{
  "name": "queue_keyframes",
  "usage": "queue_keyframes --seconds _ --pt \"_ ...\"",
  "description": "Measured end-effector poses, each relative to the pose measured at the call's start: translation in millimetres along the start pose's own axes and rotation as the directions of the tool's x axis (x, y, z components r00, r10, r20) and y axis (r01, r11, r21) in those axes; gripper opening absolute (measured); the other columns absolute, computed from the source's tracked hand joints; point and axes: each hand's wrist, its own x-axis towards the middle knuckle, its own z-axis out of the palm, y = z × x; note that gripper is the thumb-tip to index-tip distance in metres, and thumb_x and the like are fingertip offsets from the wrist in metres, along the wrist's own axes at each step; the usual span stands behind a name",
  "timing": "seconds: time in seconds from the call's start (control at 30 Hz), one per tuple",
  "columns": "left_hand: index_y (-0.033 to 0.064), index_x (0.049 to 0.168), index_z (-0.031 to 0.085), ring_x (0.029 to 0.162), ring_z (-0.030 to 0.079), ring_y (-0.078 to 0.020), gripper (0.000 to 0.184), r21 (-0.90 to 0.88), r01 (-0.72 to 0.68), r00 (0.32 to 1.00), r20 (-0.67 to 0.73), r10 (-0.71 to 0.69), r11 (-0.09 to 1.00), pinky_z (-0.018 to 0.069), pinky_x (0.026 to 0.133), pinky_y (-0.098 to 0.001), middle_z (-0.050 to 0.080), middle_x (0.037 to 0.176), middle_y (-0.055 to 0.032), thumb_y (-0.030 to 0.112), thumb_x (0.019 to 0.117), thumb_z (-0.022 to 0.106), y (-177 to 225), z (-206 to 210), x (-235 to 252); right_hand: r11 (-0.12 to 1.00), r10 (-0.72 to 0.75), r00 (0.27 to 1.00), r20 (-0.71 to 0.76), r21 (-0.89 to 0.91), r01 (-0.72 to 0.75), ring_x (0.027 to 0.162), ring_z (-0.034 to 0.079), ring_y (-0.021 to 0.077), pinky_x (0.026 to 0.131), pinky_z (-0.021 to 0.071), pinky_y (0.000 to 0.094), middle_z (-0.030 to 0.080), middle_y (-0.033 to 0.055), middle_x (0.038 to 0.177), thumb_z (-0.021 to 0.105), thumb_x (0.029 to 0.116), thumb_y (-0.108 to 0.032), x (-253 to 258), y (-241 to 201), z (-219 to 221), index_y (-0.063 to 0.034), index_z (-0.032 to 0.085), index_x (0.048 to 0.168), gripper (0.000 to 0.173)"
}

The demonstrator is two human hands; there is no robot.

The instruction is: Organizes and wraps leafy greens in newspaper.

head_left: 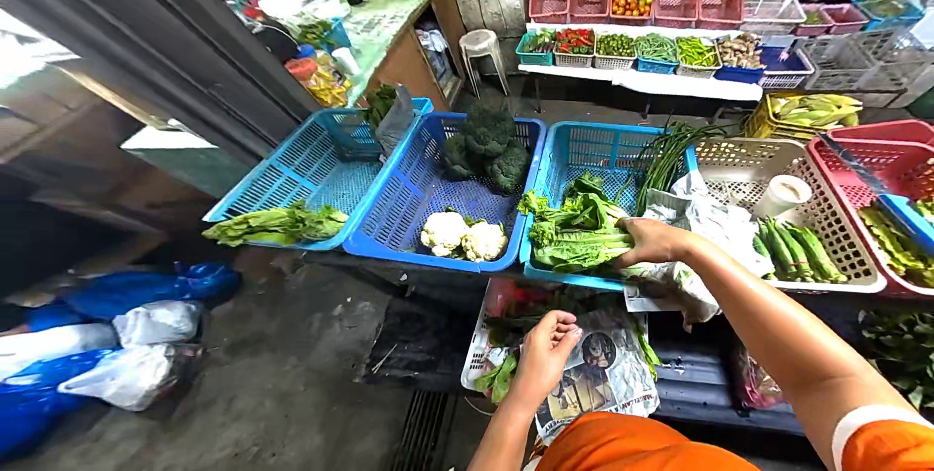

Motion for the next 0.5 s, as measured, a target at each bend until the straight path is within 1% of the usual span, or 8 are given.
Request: queue_keyframes --seconds 0.07,0.13,0.17,0.2,0.27,0.3,0.4,0.5 --pt "-0.0055 0.128 0.06 0.103 0.071 -0.0204 0.035 -0.225 -0.022 0.999 0.03 0.03 0.974 0.0594 0.093 -0.0373 0.071 0.114 -0.0137 0.013 0.0983 0.063 20 13 7 0.999 -0.012 0.999 -0.044 0.03 0.013 0.097 0.067 0.0355 0.086 0.0523 0.0636 0.069 0.0182 0.102 0.083 0.0771 -0.05 -21 -19 -5 -0.0046 0.063 0.122 0.067" --pt "-0.0094 0.148 0.039 0.118 0.064 -0.0212 0.074 -0.46 -0.02 0.997 0.052 0.049 0.888 0.0536 0.101 -0.0384 0.063 0.131 -0.0167 0.026 0.0919 0.072 31 30 14 0.996 0.005 0.995 -0.095 0.094 0.004 0.097 0.068 0.0337 0.086 0.0532 0.0619 0.069 0.0167 0.102 0.082 0.0768 -0.053 -40 -37 6 -0.0055 0.061 0.125 0.071" --pt "-0.0075 0.152 0.03 0.124 0.06 -0.0165 0.093 -0.564 -0.03 0.998 0.034 0.059 0.825 0.0501 0.105 -0.0349 0.059 0.137 -0.014 0.033 0.0844 0.079 35 39 17 0.992 0.015 0.99 -0.138 0.125 0.003 0.096 0.068 0.0334 0.085 0.0536 0.0616 0.069 0.0165 0.101 0.082 0.0759 -0.052 -49 -47 17 -0.0054 0.06 0.126 0.072" --pt "-0.0052 0.147 0.033 0.121 0.06 -0.0132 0.094 -0.667 -0.055 0.998 -0.027 0.049 0.743 0.05 0.105 -0.0322 0.061 0.132 -0.011 0.033 0.0785 0.086 39 48 21 0.99 0.023 0.983 -0.182 0.143 0.003 0.098 0.068 0.033 0.086 0.0544 0.061 0.07 0.0163 0.103 0.082 0.0745 -0.052 -57 -56 30 -0.0053 0.058 0.129 0.076" --pt "-0.0033 0.129 0.051 0.106 0.065 -0.0143 0.056 -0.809 -0.115 0.973 -0.209 -0.099 0.577 0.0542 0.097 -0.0343 0.067 0.113 -0.0103 0.009 0.0822 0.079 47 63 29 0.986 0.02 0.976 -0.215 0.164 0.016 0.106 0.068 0.0309 0.092 0.0541 0.0576 0.069 0.0154 0.115 0.082 0.0741 -0.055 -71 -69 57 -0.0063 0.052 0.139 0.086" --pt "-0.0027 0.13 0.051 0.106 0.064 -0.0162 0.045 -0.827 -0.125 0.949 -0.26 -0.177 0.548 0.0544 0.096 -0.0366 0.066 0.114 -0.0118 0.002 0.0899 0.07 50 66 32 0.98 -0.003 0.976 -0.217 0.192 0.046 0.112 0.066 0.0295 0.098 0.0526 0.0548 0.067 0.0158 0.123 0.081 0.075 -0.057 -74 -70 69 -0.0053 0.048 0.144 0.093" --pt "0.0007 0.133 0.049 0.104 0.065 -0.0189 0.03 -0.836 -0.164 0.912 -0.331 -0.243 0.524 0.0553 0.093 -0.0388 0.066 0.114 -0.0128 0.008 0.104 0.054 45 62 37 0.924 -0.09 0.964 -0.248 0.339 0.174 0.123 0.062 0.0268 0.108 0.0487 0.0494 0.063 0.0178 0.134 0.07 0.0861 -0.063 -72 -60 94 -0.0007 0.039 0.152 0.096" --pt "0.0029 0.133 0.048 0.103 0.066 -0.0178 0.028 -0.847 -0.223 0.927 -0.337 -0.164 0.482 0.0566 0.092 -0.0383 0.066 0.113 -0.0108 0.013 0.1071 0.044 37 51 28 0.8 -0.179 0.916 -0.359 0.489 0.348 0.121 0.064 0.0183 0.106 0.0514 0.0392 0.064 0.0167 0.131 0.048 0.1037 -0.044 -69 -51 103 0.0033 0.042 0.148 0.065"
